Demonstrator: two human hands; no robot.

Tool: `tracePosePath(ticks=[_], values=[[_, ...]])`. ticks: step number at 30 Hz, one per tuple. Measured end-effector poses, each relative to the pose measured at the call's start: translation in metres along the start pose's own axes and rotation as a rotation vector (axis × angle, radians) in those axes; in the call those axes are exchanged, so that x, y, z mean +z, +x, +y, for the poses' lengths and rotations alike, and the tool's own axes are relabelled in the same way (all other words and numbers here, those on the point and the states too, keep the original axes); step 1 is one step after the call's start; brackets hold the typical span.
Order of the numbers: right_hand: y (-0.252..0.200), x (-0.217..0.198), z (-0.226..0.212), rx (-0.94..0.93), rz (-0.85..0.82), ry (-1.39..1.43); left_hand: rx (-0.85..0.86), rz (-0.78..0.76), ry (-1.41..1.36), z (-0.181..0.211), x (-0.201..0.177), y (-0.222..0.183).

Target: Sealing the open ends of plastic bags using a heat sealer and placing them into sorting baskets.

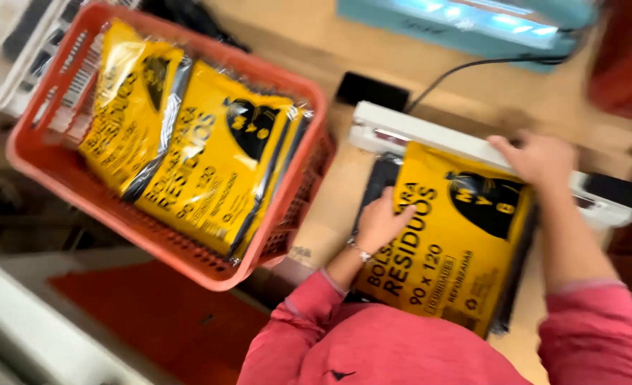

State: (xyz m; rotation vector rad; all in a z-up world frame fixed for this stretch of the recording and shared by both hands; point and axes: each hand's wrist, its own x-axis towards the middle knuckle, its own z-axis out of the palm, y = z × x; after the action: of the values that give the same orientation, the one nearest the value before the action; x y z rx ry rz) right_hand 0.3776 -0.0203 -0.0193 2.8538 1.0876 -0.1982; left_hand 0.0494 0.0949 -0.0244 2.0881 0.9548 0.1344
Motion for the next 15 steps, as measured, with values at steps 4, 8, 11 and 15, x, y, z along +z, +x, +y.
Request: tracePosePath(ticks=[4, 8, 11, 15], values=[[-0.018, -0.043, -0.021, 0.037, -0.139, 0.169, -0.087, -0.167, -0.07, 0.004, -0.013, -0.001], [-0.004, -0.022, -0.008, -0.004, -0.066, 0.112, -0.059, -0.138, -0.123, -0.008, -0.005, 0.0], [0.008, -0.018, -0.003, -0.029, 0.011, 0.164, -0.063, -0.141, -0.15, -0.008, -0.005, 0.008], [0.01, -0.023, 0.011, -0.098, 0.223, 0.387, -0.091, -0.152, -0.163, -0.019, 0.009, 0.016]])
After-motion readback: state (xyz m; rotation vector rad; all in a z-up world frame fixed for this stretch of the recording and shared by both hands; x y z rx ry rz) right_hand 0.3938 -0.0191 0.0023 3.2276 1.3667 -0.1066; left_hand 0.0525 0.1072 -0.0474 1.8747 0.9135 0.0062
